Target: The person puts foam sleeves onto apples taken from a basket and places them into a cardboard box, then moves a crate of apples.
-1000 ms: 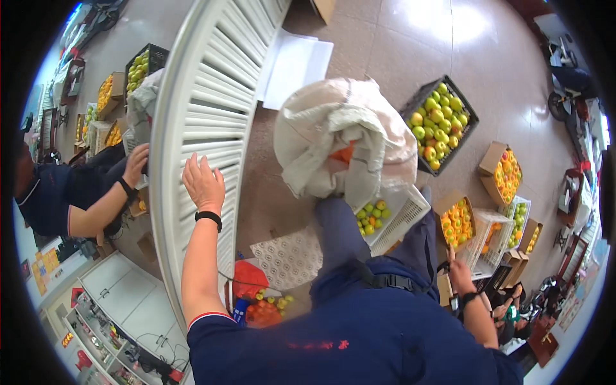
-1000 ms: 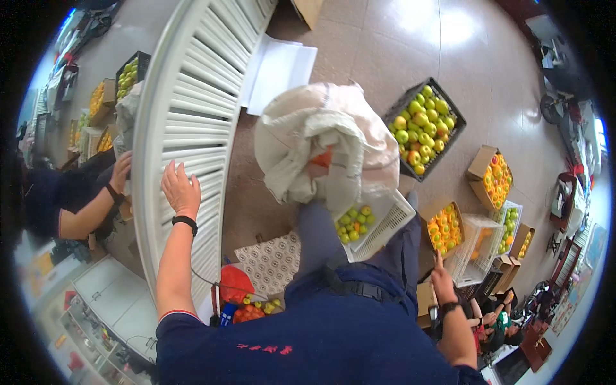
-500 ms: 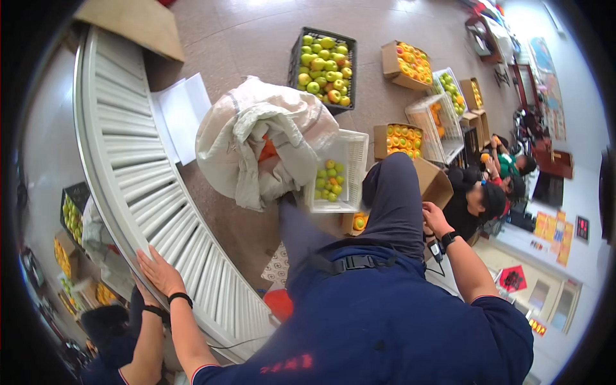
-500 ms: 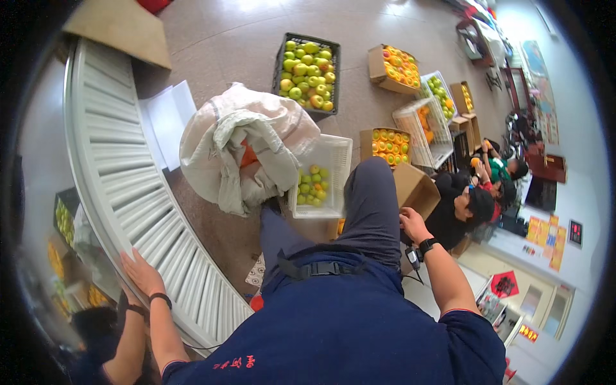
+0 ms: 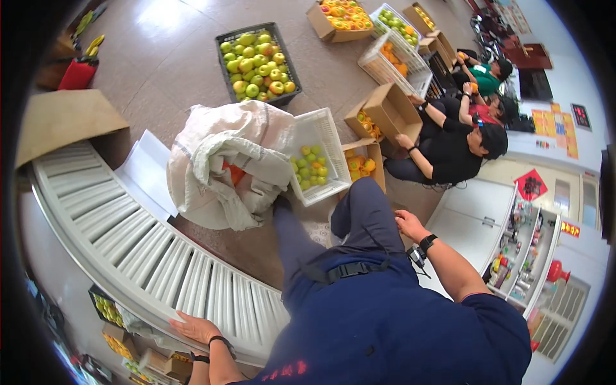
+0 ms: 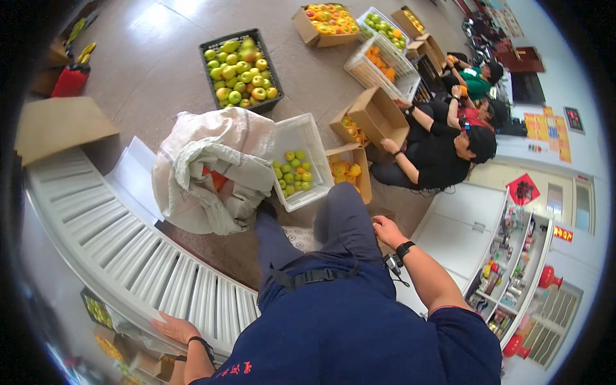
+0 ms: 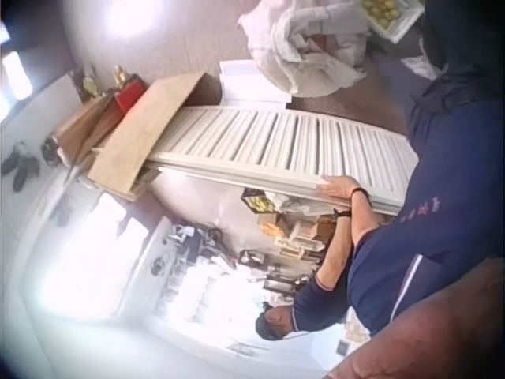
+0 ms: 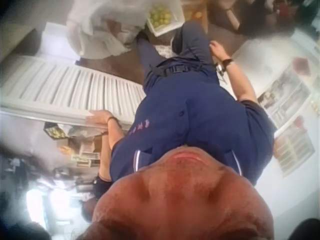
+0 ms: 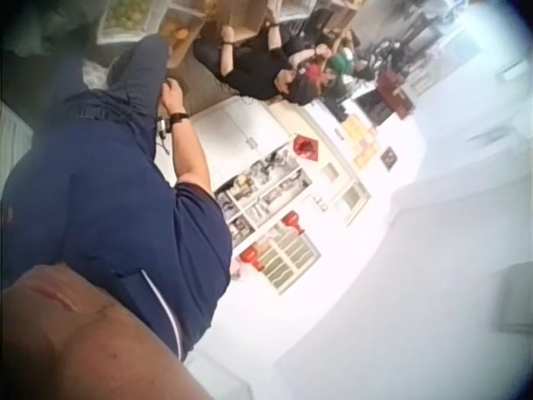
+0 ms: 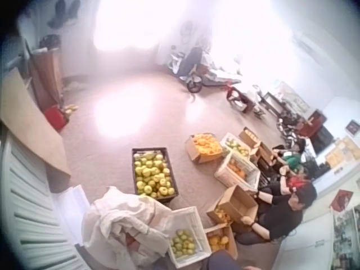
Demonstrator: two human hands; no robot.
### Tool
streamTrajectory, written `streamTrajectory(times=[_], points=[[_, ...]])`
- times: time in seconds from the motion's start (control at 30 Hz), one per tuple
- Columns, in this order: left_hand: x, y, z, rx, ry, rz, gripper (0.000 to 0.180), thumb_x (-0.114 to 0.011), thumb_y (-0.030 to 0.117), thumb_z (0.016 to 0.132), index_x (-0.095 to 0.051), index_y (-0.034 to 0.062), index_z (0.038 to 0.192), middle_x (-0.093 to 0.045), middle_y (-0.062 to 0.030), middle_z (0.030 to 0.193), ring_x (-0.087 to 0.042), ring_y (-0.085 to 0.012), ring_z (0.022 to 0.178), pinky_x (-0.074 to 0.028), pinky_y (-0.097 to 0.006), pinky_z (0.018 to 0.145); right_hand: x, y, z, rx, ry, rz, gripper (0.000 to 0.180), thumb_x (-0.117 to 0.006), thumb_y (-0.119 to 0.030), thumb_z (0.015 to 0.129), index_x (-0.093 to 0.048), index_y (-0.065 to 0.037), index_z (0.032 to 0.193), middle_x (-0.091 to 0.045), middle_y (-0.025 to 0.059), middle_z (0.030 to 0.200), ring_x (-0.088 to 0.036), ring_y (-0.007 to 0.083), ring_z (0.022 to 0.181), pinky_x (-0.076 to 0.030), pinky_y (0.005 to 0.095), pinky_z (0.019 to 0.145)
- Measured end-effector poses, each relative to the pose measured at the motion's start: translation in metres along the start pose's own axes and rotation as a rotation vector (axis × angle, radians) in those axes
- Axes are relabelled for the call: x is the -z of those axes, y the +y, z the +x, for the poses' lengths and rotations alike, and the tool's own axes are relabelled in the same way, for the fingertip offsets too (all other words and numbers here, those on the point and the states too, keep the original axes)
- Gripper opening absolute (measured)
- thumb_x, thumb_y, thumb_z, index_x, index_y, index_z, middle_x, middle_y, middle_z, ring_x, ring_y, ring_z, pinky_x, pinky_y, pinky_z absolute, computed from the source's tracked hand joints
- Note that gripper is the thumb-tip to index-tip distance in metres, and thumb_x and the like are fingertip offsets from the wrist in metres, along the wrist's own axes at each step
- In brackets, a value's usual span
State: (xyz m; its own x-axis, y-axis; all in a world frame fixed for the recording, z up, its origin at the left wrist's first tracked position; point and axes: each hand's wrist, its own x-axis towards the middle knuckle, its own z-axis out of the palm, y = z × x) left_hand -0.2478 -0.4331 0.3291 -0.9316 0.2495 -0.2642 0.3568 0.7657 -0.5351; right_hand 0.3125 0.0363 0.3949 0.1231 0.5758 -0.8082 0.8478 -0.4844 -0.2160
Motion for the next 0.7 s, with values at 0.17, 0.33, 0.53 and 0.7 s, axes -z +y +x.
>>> streamTrajectory(times=[0.17,0.33,0.53,0.7], points=[[-0.018,0.002,0.006,0.05,0.042,-0.071,0.056,-0.042,0.003,0.103,-0.027,0.0121,0.157,-0.018,-0.0258,0.162,-0.021,-0.0379,0.151,-0.027,-0.043,0.123,-0.009,0.034,0.001,0.013,-0.007,0.024,0.045,-0.058,-0.016,0.095,-0.053,0.006,0.134,-0.069,0.0177,0.112,-0.068,0.022,0.093,-0.055,0.0341,0.082],[-0.012,0.004,0.011,0.154,-0.032,-0.305,0.06,-0.039,0.002,0.103,-0.02,0.0152,0.158,-0.013,-0.0227,0.164,-0.018,-0.036,0.153,-0.028,-0.042,0.123,-0.009,0.042,0.022,0.041,-0.057,0.115,0.045,-0.058,-0.017,0.098,-0.052,0.004,0.137,-0.067,0.014,0.116,-0.068,0.0198,0.092,-0.056,0.0332,0.083],[-0.002,0.006,0.005,0.101,-0.108,0.081,0.066,-0.041,0.0,0.1,-0.016,0.0145,0.159,-0.009,-0.0235,0.165,-0.016,-0.0365,0.153,-0.026,-0.043,0.123,-0.004,0.014,0.038,0.108,-0.098,0.089,0.042,-0.06,-0.019,0.096,-0.058,0.006,0.129,-0.071,0.0136,0.104,-0.068,0.0189,0.084,-0.055,0.0333,0.078],[0.058,0.073,0.0,0.25,-0.295,0.055,0.067,-0.049,0.008,0.095,-0.025,0.009,0.157,-0.011,-0.0244,0.165,-0.022,-0.0363,0.152,-0.027,-0.044,0.121,0.005,0.02,0.064,0.137,-0.164,0.158,0.04,-0.061,-0.022,0.095,-0.06,0.004,0.126,-0.071,0.0126,0.1,-0.068,0.018,0.081,-0.054,0.0326,0.075]])
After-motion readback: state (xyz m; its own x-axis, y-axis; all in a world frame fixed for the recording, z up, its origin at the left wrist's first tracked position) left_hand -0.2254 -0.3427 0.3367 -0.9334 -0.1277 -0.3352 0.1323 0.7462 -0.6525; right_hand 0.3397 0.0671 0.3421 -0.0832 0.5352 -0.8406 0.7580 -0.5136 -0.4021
